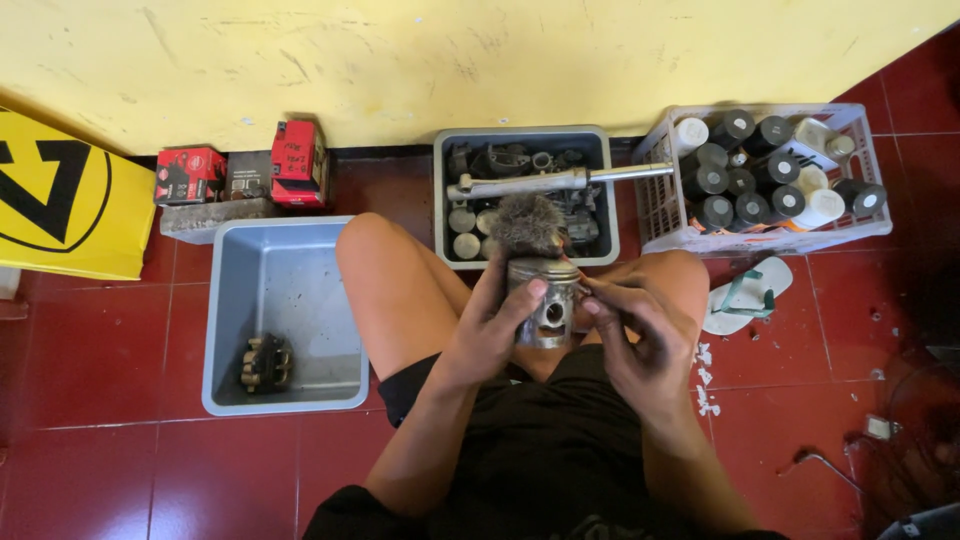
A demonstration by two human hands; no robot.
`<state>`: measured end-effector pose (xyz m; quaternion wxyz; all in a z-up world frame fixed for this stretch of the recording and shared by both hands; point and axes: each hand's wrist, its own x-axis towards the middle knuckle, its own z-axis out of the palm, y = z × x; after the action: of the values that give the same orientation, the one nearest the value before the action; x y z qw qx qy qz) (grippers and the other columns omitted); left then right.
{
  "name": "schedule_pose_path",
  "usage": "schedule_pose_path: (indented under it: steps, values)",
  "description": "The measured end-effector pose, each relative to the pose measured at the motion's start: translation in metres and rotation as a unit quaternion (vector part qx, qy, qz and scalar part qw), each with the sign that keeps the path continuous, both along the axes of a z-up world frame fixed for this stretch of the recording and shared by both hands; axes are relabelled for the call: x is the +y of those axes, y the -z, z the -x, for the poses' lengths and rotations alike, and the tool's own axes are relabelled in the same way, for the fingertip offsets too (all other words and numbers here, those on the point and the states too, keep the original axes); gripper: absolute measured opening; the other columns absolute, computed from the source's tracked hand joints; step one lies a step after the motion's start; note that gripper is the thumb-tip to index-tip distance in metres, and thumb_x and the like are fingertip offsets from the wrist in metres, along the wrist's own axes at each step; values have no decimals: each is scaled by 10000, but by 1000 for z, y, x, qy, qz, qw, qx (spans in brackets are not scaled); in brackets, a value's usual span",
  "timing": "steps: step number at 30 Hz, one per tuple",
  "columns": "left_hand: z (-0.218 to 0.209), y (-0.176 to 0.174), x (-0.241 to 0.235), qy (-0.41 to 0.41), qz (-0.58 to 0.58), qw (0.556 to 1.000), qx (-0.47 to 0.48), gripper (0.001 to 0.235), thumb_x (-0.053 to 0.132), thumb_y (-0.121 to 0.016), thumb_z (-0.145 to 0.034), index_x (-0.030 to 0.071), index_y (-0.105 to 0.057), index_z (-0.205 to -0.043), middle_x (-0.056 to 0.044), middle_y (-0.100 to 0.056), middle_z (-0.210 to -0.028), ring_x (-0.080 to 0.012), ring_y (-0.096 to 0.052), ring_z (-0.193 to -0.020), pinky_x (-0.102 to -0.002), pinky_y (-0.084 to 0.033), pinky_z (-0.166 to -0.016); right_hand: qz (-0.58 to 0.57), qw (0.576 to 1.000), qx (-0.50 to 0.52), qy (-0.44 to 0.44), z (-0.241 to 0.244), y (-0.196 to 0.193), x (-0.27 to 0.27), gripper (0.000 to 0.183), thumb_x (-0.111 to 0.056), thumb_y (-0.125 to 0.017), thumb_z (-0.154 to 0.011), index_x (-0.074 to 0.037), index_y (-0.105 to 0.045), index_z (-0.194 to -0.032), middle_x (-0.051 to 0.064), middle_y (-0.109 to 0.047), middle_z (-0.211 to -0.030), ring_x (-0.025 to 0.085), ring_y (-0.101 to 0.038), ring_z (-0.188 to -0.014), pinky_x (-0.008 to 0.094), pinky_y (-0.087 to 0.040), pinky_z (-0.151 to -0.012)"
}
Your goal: The person sits on the floor and uses a brush to clean a metal engine part, scrubbing its surfaces and crevices. They then place the part in a plastic bin and pick up a piston, continuing to scrub it with the brush.
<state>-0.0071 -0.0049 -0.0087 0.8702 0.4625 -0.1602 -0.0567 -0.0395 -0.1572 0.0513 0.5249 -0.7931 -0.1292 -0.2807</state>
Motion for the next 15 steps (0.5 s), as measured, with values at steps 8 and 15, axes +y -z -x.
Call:
schedule_pose_path:
  steps: [8, 15]
  values:
    - [-7, 12, -4, 20, 3, 1000, 4, 609, 147, -584, -1047, -40, -341, -1572, -249, -565, -1391, -273, -517, -1275, -548, -429, -1103, -10, 1000, -8, 1, -7, 4, 1, 83, 103, -705, -923, 116, -729, -1002, 221, -690, -820, 302, -740, -725, 385, -622, -621]
    - [-15, 28, -8, -25, -103, 992, -73, 625, 126, -585, -1047, -37, -294, -1575, -263, -522, -1437, -319, -484, -1335, -585, -367, -1137, 14, 1000, 2, 16, -14, 21, -1, 35, 59, -743, -917, 80, -738, -945, 200, -708, -810, 300, -726, -703, 396, -588, -611]
